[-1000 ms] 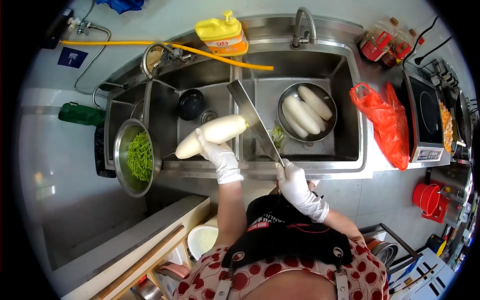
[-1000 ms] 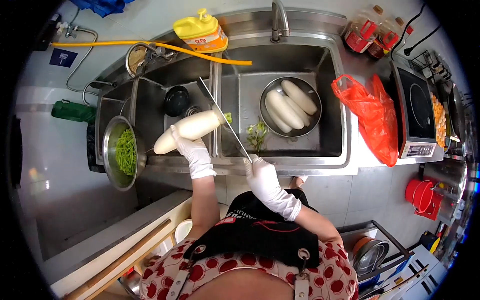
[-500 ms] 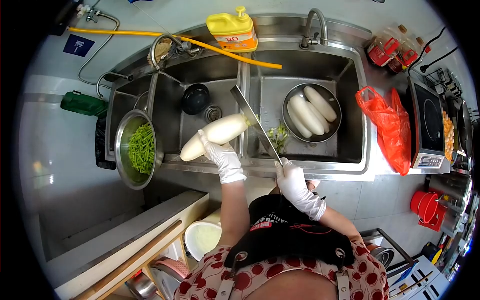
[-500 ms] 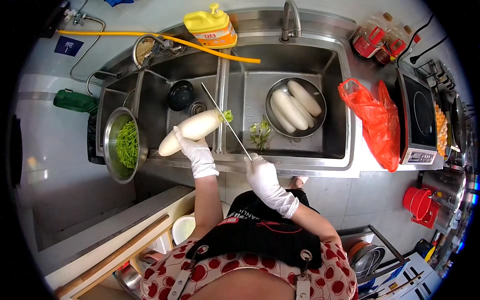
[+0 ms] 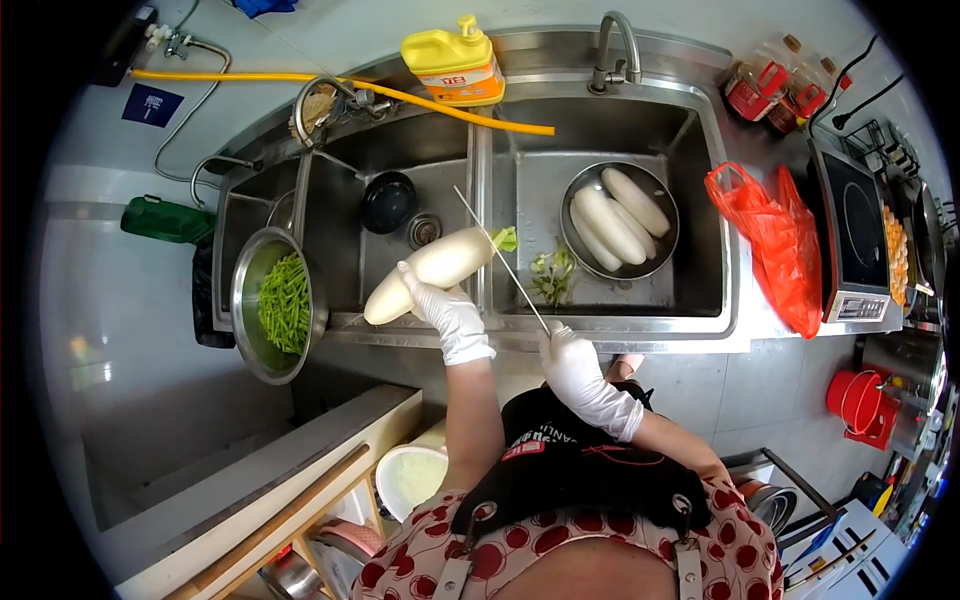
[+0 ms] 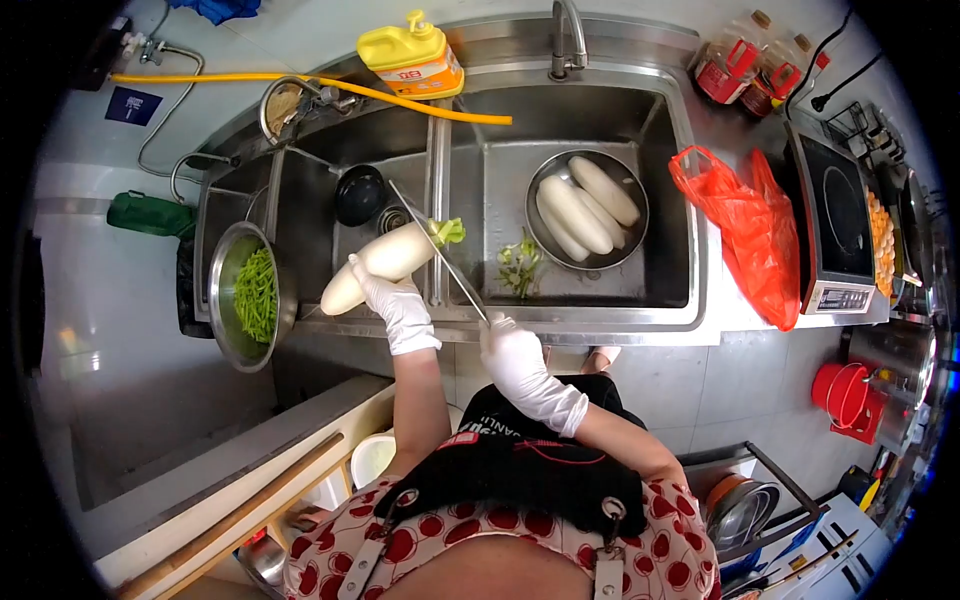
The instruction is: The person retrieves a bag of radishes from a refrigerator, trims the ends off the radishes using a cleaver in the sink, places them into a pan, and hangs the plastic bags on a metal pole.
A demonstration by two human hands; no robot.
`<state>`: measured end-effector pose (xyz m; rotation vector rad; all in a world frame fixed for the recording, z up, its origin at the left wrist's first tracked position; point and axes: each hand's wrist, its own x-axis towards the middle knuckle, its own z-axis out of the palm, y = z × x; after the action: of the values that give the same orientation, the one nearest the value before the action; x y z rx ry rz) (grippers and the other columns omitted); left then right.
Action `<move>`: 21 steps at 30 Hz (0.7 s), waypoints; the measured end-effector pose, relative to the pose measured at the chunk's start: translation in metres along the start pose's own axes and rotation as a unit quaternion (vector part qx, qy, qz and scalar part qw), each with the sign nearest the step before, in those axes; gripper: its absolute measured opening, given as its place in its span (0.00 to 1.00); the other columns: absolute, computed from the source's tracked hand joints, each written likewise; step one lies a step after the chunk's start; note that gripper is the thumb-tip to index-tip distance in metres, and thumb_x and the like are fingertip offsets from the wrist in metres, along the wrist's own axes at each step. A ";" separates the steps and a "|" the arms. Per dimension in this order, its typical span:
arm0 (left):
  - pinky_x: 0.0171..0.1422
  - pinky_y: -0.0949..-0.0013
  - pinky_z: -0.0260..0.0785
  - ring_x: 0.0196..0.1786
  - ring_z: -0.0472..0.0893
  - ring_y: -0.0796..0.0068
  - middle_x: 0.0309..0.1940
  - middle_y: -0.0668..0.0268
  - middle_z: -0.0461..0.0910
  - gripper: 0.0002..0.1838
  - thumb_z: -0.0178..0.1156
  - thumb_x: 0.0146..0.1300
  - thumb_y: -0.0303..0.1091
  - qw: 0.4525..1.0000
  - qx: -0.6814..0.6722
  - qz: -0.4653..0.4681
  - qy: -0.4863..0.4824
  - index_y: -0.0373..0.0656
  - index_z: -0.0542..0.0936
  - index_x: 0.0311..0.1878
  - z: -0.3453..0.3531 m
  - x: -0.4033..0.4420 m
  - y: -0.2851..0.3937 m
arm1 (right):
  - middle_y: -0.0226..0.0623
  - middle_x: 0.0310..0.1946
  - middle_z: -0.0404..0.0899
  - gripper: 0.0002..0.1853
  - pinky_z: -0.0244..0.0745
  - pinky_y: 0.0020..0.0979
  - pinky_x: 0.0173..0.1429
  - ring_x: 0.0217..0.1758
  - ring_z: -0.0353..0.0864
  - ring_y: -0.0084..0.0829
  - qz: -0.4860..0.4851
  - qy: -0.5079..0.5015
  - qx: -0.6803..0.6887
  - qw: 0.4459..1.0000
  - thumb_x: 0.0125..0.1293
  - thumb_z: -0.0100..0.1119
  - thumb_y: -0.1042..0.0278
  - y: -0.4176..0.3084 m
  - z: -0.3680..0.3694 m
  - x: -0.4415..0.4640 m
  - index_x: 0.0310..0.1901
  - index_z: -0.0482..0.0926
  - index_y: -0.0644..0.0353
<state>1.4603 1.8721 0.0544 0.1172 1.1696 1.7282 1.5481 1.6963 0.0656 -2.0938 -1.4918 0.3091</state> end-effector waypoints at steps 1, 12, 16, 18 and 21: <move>0.60 0.54 0.72 0.52 0.77 0.61 0.53 0.57 0.73 0.35 0.69 0.55 0.45 1.000 0.007 0.000 0.003 0.41 0.65 0.61 -0.002 0.001 -0.001 | 0.39 0.16 0.74 0.10 0.73 0.36 0.20 0.17 0.78 0.38 -0.019 -0.008 -0.035 0.999 0.62 0.53 0.65 -0.001 0.001 -0.002 0.25 0.73 0.59; 0.62 0.55 0.69 0.53 0.77 0.62 0.53 0.58 0.73 0.33 0.64 0.59 0.48 0.997 0.056 0.029 -0.034 0.42 0.64 0.62 0.001 -0.013 0.007 | 0.42 0.19 0.77 0.04 0.77 0.33 0.23 0.21 0.82 0.38 0.032 -0.044 0.010 0.998 0.58 0.53 0.71 -0.012 0.032 0.025 0.30 0.71 0.61; 0.62 0.55 0.69 0.53 0.77 0.61 0.53 0.58 0.73 0.33 0.64 0.59 0.48 0.994 0.068 0.068 -0.056 0.42 0.65 0.61 -0.006 -0.009 0.008 | 0.45 0.19 0.77 0.06 0.77 0.35 0.24 0.21 0.81 0.42 0.040 -0.023 0.057 0.997 0.61 0.52 0.69 -0.014 0.038 0.039 0.30 0.71 0.62; 0.61 0.56 0.70 0.53 0.76 0.62 0.54 0.57 0.72 0.32 0.65 0.58 0.46 0.998 0.041 0.029 -0.044 0.40 0.65 0.61 -0.005 -0.005 0.009 | 0.45 0.19 0.77 0.07 0.77 0.36 0.24 0.21 0.81 0.43 0.035 -0.023 0.051 0.998 0.62 0.51 0.69 -0.016 0.044 0.034 0.29 0.71 0.62; 0.61 0.55 0.70 0.53 0.76 0.61 0.53 0.57 0.73 0.32 0.64 0.59 0.48 0.998 0.028 -0.010 -0.048 0.41 0.65 0.61 -0.012 0.009 0.004 | 0.48 0.18 0.77 0.10 0.76 0.38 0.24 0.20 0.80 0.45 0.054 -0.062 0.059 0.995 0.66 0.50 0.66 -0.019 0.040 0.022 0.30 0.71 0.64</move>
<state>1.4464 1.8716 0.0472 0.2187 1.1446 1.6549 1.5219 1.7330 0.0456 -2.0969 -1.3961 0.5646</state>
